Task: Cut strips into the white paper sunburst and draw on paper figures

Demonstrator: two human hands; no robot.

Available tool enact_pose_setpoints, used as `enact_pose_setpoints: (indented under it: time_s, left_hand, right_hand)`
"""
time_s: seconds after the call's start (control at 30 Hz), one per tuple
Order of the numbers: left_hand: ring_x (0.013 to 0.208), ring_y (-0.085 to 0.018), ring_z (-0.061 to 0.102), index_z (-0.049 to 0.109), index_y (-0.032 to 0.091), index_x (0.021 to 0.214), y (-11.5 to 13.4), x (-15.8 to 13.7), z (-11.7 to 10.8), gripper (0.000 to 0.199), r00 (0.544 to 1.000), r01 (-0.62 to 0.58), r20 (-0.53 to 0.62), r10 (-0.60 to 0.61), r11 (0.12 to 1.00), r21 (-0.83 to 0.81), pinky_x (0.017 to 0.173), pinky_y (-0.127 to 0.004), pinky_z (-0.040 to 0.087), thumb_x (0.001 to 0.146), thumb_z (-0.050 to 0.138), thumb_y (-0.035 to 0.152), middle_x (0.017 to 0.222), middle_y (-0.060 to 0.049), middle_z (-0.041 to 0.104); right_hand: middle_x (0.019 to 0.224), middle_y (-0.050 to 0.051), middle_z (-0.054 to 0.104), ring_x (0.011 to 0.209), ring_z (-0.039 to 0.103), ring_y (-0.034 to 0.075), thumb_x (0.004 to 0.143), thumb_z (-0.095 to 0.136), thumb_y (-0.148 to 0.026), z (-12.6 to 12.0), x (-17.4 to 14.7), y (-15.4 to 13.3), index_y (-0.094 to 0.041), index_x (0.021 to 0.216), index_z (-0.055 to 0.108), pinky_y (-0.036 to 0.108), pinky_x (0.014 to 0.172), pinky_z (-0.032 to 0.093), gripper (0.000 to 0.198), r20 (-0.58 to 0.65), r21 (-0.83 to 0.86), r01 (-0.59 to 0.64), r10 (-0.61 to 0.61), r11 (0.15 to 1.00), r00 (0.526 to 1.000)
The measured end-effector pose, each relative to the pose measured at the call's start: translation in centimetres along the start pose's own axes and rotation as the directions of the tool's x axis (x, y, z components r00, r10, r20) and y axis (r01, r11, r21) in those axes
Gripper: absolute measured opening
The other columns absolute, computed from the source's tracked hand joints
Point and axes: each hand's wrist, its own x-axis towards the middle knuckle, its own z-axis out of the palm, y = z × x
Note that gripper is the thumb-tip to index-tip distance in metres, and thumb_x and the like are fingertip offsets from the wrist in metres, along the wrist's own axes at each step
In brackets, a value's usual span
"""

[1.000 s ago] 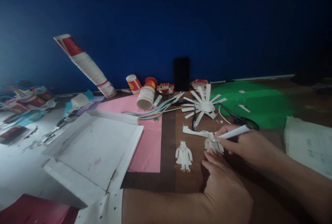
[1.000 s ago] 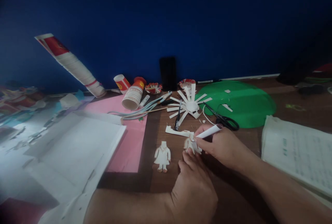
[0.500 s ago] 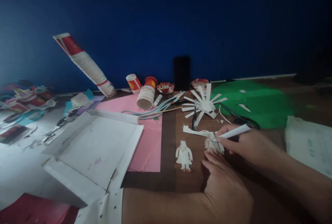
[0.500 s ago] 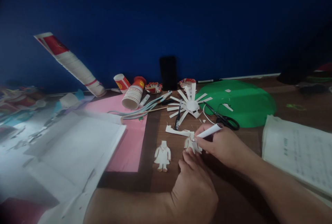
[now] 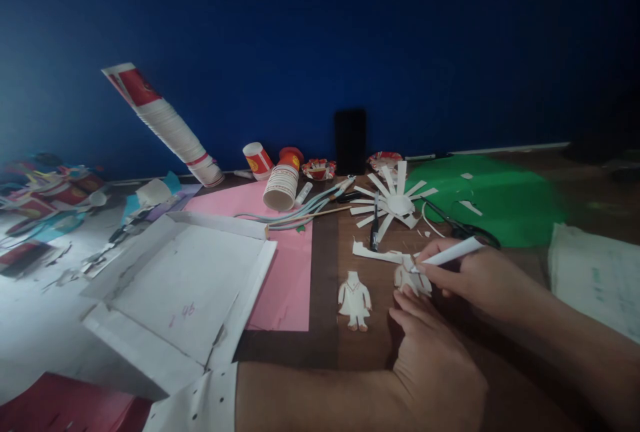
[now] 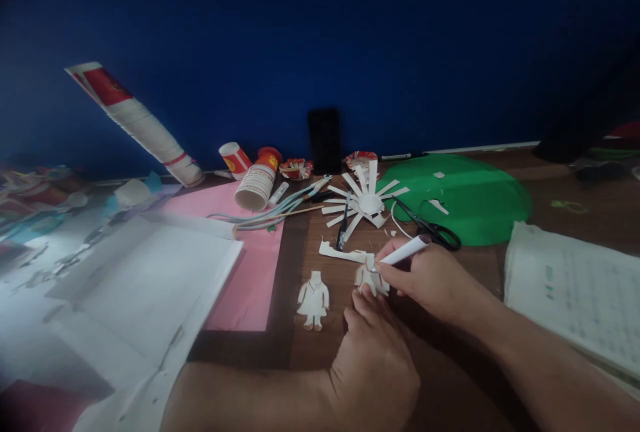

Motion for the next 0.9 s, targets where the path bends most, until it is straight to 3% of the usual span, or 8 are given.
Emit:
enact_pose_setpoints:
  time_s: [0.4,0.7,0.9]
  left_hand:
    - [0.097,-0.040,0.072,0.073,-0.001,0.109,0.08,-0.09,0.09,0.038,1.000,0.023,-0.019,-0.023,1.000,-0.010,0.067,-0.047,0.062,0.086,0.047,0.015,0.105,-0.032,0.071]
    - [0.096,-0.041,0.072,0.073,-0.001,0.110,-0.04,-0.03,0.14,0.040,0.999,-0.030,0.019,0.030,0.999,0.035,0.065,-0.050,0.061,0.088,0.048,0.021,0.104,-0.032,0.071]
    - [0.097,-0.041,0.072,0.073,0.000,0.110,-0.01,-0.16,0.22,0.039,1.000,0.007,-0.022,-0.007,1.000,0.017,0.067,-0.049,0.061,0.085,0.049,0.016,0.105,-0.031,0.071]
  right_hand:
    - [0.051,-0.002,0.067,0.048,0.060,0.018,0.086,0.057,-0.040,-0.16,-0.05,0.12,-0.025,0.080,0.065,0.030,0.052,0.038,0.018,0.015,-0.028,0.004,-0.004,1.000,1.000]
    - [0.052,-0.002,0.067,0.050,0.061,0.018,0.087,0.056,-0.036,-0.29,0.15,0.13,-0.025,0.080,0.064,0.030,0.054,0.039,0.015,0.017,-0.005,0.013,-0.013,1.000,1.000]
    - [0.052,-0.003,0.066,0.048,0.061,0.018,0.085,0.057,-0.037,0.15,0.66,0.83,-0.023,0.084,0.063,0.029,0.052,0.042,0.015,0.013,0.019,0.011,-0.011,1.000,1.000]
